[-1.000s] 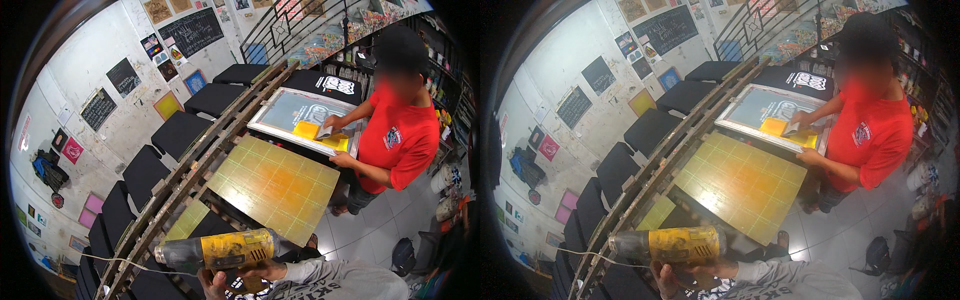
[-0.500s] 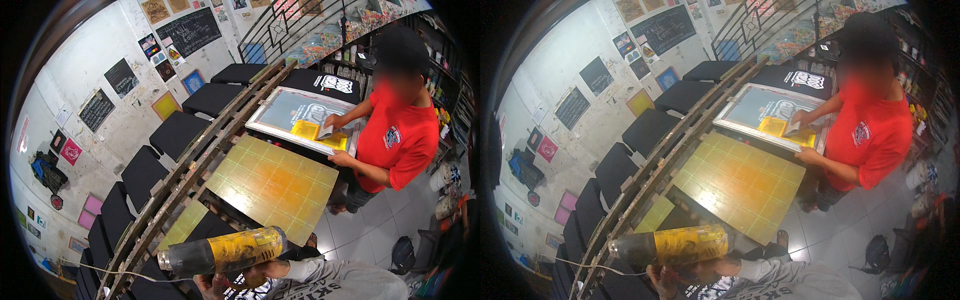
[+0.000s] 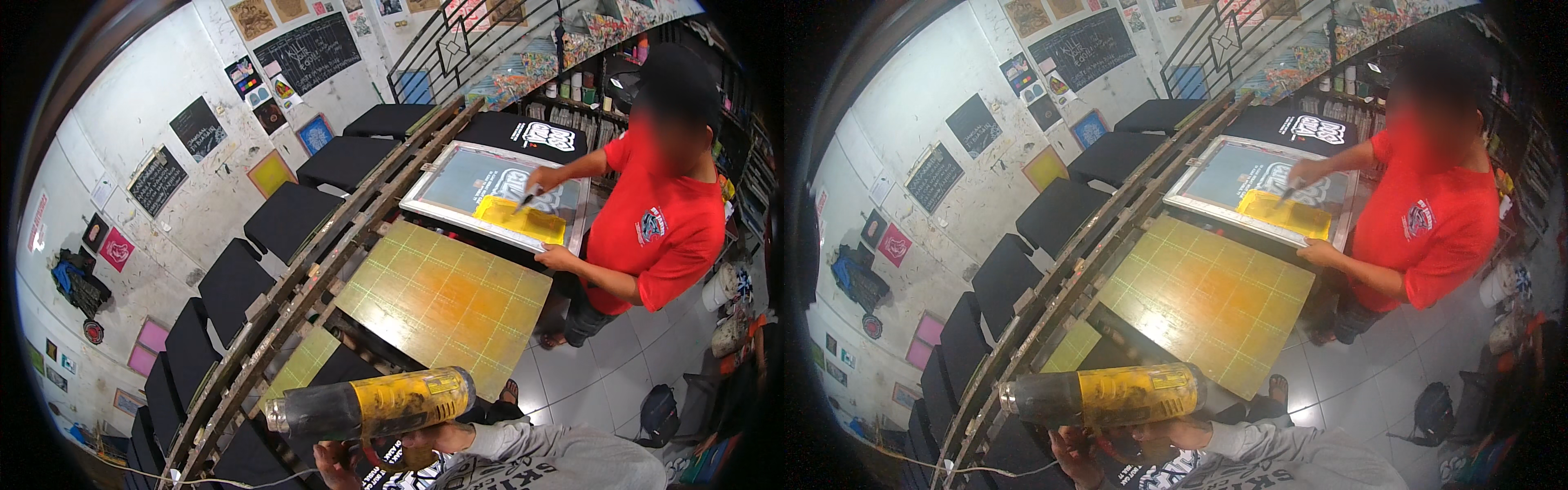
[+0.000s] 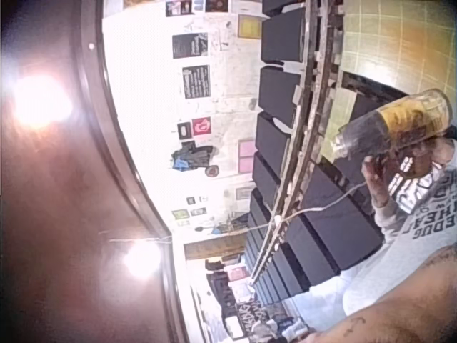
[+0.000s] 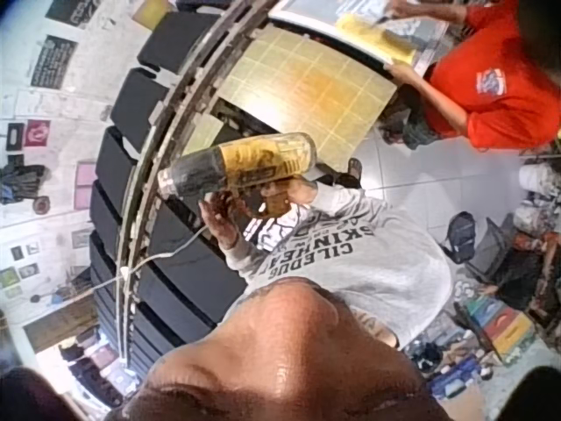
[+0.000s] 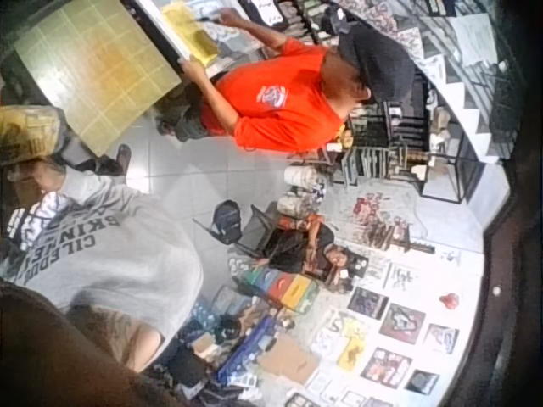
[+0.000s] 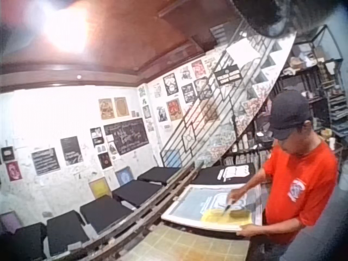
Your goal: The person uses a heat gun to dry ink on t-shirts aligned on a printing rail, then places a new black garment onto a board and smooths the fabric by hand.
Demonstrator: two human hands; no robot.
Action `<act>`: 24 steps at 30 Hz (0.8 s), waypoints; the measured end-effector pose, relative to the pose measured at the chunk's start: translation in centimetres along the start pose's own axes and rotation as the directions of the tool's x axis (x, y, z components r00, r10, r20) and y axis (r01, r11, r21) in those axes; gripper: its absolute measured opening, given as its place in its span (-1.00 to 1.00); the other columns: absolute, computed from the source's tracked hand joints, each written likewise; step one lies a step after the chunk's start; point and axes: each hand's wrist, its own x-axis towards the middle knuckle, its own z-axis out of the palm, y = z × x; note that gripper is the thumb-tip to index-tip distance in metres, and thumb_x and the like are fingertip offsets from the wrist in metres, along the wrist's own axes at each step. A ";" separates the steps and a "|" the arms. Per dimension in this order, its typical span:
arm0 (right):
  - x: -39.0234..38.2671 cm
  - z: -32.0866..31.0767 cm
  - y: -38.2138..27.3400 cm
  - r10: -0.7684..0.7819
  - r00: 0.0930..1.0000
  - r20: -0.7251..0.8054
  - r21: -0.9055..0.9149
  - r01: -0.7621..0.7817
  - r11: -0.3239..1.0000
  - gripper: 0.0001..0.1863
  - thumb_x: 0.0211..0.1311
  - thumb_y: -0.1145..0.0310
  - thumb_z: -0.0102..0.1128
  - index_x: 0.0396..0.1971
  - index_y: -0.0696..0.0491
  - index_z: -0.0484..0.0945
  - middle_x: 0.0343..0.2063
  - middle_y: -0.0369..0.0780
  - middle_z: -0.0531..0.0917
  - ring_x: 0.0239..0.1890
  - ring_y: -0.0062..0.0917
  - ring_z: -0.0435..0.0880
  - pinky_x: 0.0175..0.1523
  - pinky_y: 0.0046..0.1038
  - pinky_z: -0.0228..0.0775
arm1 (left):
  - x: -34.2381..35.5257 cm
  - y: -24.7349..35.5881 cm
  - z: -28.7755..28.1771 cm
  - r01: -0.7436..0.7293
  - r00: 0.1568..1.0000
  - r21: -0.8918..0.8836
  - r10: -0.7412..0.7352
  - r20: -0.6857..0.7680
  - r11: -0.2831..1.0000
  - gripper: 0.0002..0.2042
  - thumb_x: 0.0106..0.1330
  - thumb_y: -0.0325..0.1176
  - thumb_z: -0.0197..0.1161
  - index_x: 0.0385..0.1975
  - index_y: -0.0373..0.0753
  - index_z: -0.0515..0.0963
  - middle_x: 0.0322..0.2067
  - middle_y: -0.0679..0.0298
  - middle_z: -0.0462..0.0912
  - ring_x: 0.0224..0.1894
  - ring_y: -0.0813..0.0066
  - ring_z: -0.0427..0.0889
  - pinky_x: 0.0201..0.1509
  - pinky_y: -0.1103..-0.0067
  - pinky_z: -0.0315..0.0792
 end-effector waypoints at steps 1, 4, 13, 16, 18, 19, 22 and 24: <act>-0.1 -0.3 0.5 -0.036 0.999 0.017 0.080 0.034 0.996 -0.51 0.31 0.40 0.22 0.23 0.13 0.43 0.15 -0.16 0.56 0.17 -0.45 0.49 0.32 -0.37 0.28 | 0.4 -0.6 -1.3 0.071 0.996 0.006 -0.070 -0.047 0.997 -0.51 0.46 0.12 -0.03 -0.18 -0.27 0.53 -0.36 0.22 0.67 -0.51 0.47 0.59 -0.32 0.56 0.45; -0.7 -2.5 2.6 -0.012 1.000 -0.019 0.155 0.015 0.988 -0.56 0.36 0.42 0.16 0.21 0.13 0.44 0.11 -0.16 0.58 0.17 -0.47 0.49 0.33 -0.37 0.27 | 0.0 1.4 1.8 0.069 0.993 0.026 -0.066 -0.103 0.997 -0.61 0.46 -0.04 -0.03 -0.17 -0.27 0.53 -0.45 0.25 0.64 -0.59 0.46 0.52 -0.24 0.53 0.42; -0.4 -8.6 -5.3 -0.063 0.998 -0.024 0.501 0.067 0.863 -0.77 0.00 0.26 0.13 -0.38 0.08 0.47 -0.63 -0.22 0.48 -0.59 -0.38 0.53 -0.32 -0.21 0.45 | 1.6 3.8 4.4 -0.220 0.975 0.363 0.216 0.052 0.905 -0.72 0.44 -0.28 0.18 -0.03 -0.36 0.60 -0.23 0.27 0.66 -0.24 0.67 0.54 -0.24 0.75 0.30; -1.7 -14.9 -4.0 -0.134 0.991 -0.016 0.583 0.118 0.804 -0.81 -0.04 0.25 0.12 -0.49 0.02 0.37 -0.69 -0.27 0.40 -0.71 -0.46 0.44 -0.51 -0.26 0.37 | 2.0 3.7 5.6 -0.294 0.956 0.346 0.280 0.092 0.891 -0.74 0.44 -0.29 0.18 -0.07 -0.37 0.61 -0.27 0.25 0.67 -0.23 0.65 0.58 -0.25 0.73 0.34; -2.1 -15.8 -4.4 -0.167 0.986 -0.001 0.550 0.140 0.823 -0.81 -0.05 0.27 0.15 -0.52 0.02 0.36 -0.74 -0.31 0.40 -0.79 -0.53 0.40 -0.61 -0.37 0.32 | 1.9 4.3 6.1 -0.293 0.956 0.390 0.277 0.099 0.873 -0.75 0.43 -0.31 0.18 -0.10 -0.37 0.62 -0.29 0.25 0.67 -0.25 0.64 0.59 -0.27 0.72 0.35; -2.5 -16.9 -4.2 -0.174 0.984 0.022 0.558 0.133 0.819 -0.81 -0.06 0.27 0.15 -0.53 0.02 0.35 -0.75 -0.33 0.39 -0.80 -0.54 0.40 -0.61 -0.39 0.32 | 2.1 4.2 6.5 -0.328 0.944 0.366 0.314 0.100 0.871 -0.76 0.43 -0.32 0.18 -0.11 -0.37 0.63 -0.30 0.24 0.67 -0.26 0.63 0.59 -0.28 0.72 0.36; -2.7 -16.6 -5.4 -0.259 0.953 0.154 0.574 0.127 0.809 -0.80 -0.06 0.27 0.16 -0.55 0.01 0.34 -0.78 -0.35 0.38 -0.82 -0.55 0.39 -0.63 -0.44 0.31 | 2.1 3.7 7.6 -0.367 0.930 0.318 0.358 0.088 0.874 -0.78 0.41 -0.34 0.19 -0.14 -0.37 0.64 -0.32 0.24 0.67 -0.29 0.61 0.61 -0.30 0.72 0.37; -4.2 -17.0 -5.8 -0.236 0.968 0.085 0.564 0.149 0.812 -0.79 -0.05 0.24 0.15 -0.52 0.04 0.38 -0.78 -0.33 0.38 -0.80 -0.52 0.41 -0.61 -0.42 0.32 | 2.2 3.4 8.3 -0.339 0.941 0.305 0.329 0.083 0.890 -0.79 0.41 -0.35 0.19 -0.15 -0.37 0.64 -0.32 0.24 0.67 -0.29 0.61 0.61 -0.29 0.72 0.38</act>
